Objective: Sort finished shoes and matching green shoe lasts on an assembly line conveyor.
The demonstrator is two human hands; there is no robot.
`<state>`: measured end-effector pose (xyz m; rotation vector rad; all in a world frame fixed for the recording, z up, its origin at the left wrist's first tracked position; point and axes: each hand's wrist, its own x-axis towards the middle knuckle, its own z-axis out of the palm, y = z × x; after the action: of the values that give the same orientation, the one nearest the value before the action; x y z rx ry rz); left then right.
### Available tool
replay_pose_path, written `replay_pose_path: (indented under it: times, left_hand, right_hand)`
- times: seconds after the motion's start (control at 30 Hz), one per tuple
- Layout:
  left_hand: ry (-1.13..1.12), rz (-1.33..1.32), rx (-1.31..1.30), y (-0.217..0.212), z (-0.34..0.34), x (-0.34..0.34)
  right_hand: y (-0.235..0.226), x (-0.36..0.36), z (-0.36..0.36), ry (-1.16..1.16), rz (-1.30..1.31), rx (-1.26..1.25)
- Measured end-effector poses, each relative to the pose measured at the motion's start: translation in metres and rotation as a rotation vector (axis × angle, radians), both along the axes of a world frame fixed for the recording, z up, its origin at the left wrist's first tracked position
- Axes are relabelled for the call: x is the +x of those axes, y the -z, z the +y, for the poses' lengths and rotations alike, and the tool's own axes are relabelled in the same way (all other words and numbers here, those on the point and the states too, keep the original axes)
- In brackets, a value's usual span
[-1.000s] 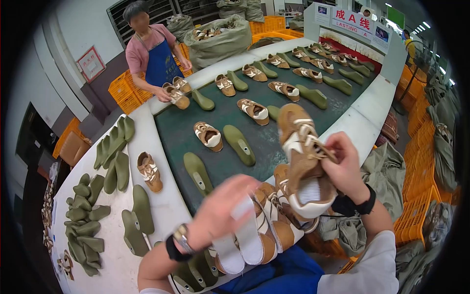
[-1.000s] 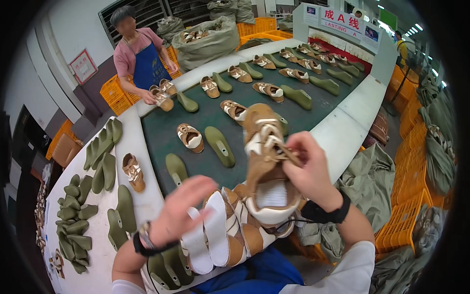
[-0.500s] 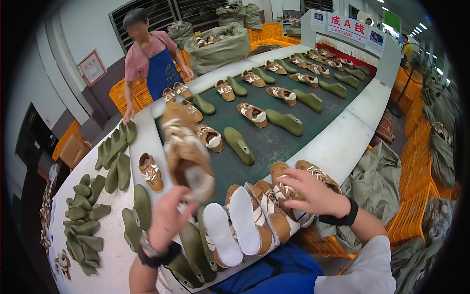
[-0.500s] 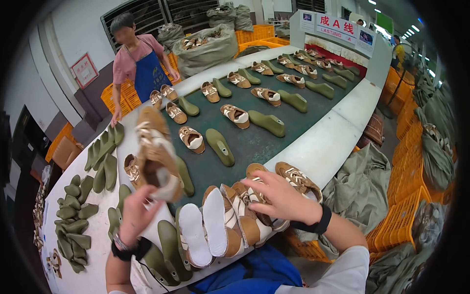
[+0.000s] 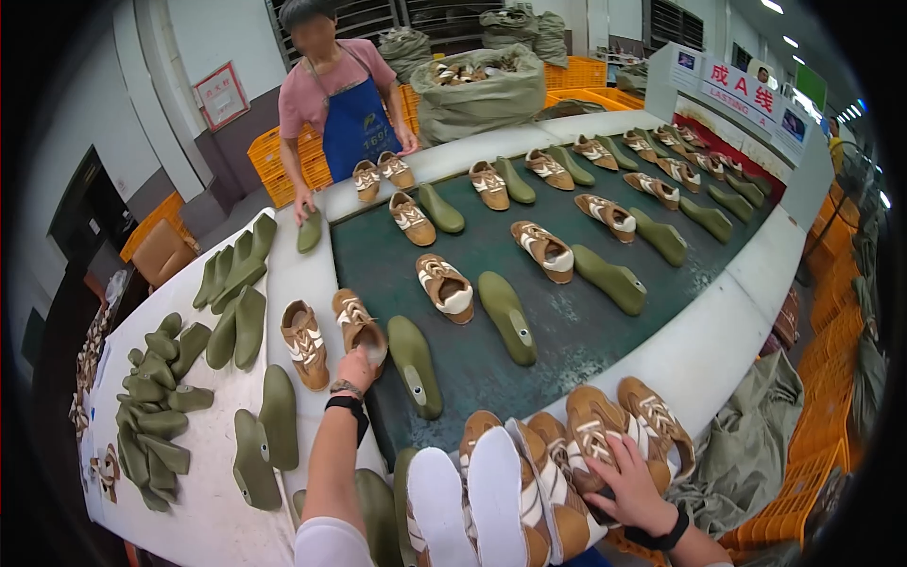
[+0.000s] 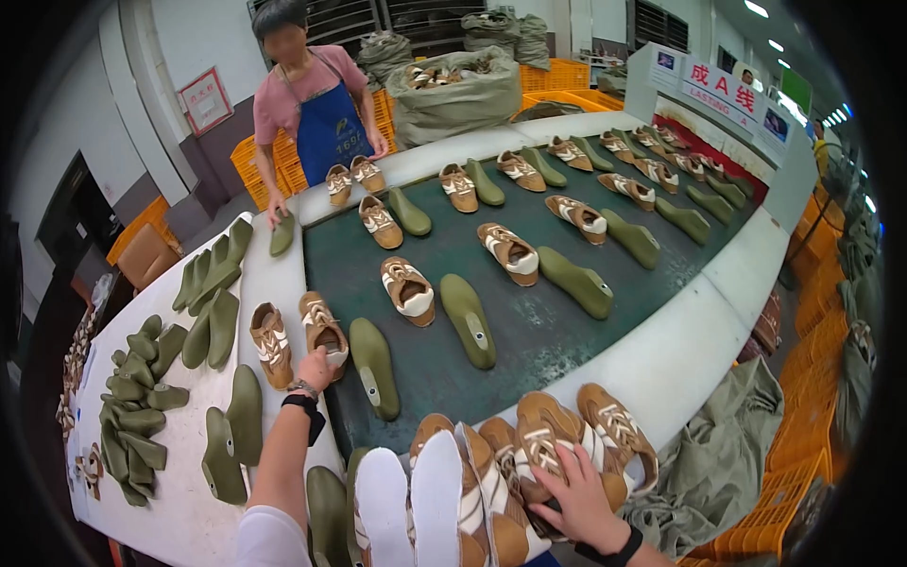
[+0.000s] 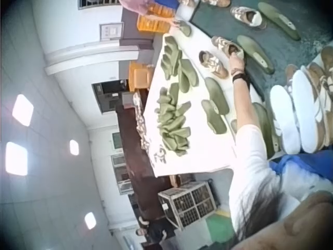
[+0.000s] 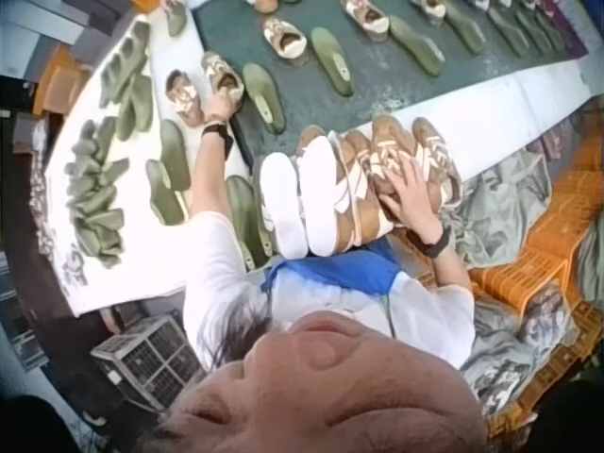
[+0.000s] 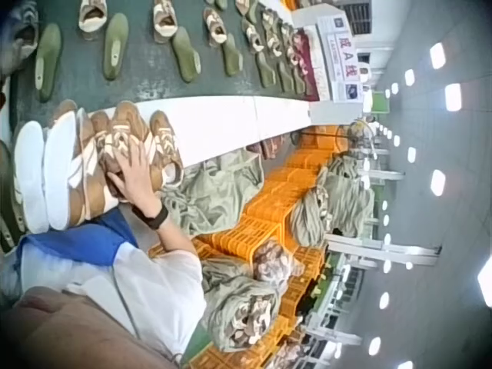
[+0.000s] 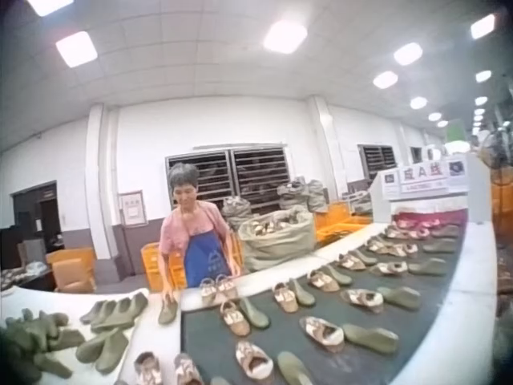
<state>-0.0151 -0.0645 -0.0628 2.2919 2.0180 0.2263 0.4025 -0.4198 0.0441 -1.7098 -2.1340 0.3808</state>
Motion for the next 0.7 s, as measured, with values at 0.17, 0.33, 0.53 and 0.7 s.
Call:
replay_pose_path:
  times: [0.17, 0.33, 0.53, 0.7]
  left_hand:
    - [0.002, -0.251, 0.196, 0.004, 0.027, -0.010]
    - [-0.498, 0.146, 0.227, -0.021, 0.023, -0.037]
    - [-0.472, -0.262, 0.100, -0.003, -0.005, -0.150]
    - [-0.351, -1.834, -0.314, -0.120, -0.084, -0.102]
  right_hand:
    - [-0.003, -0.004, 0.003, 0.045, 0.014, -0.078]
    - [0.001, -0.005, 0.004, 0.105, 0.015, -0.110]
    - [0.004, -0.005, -0.001, 0.032, 0.023, -0.028]
    - [0.006, -0.001, -0.012, 0.048, 0.012, 0.036]
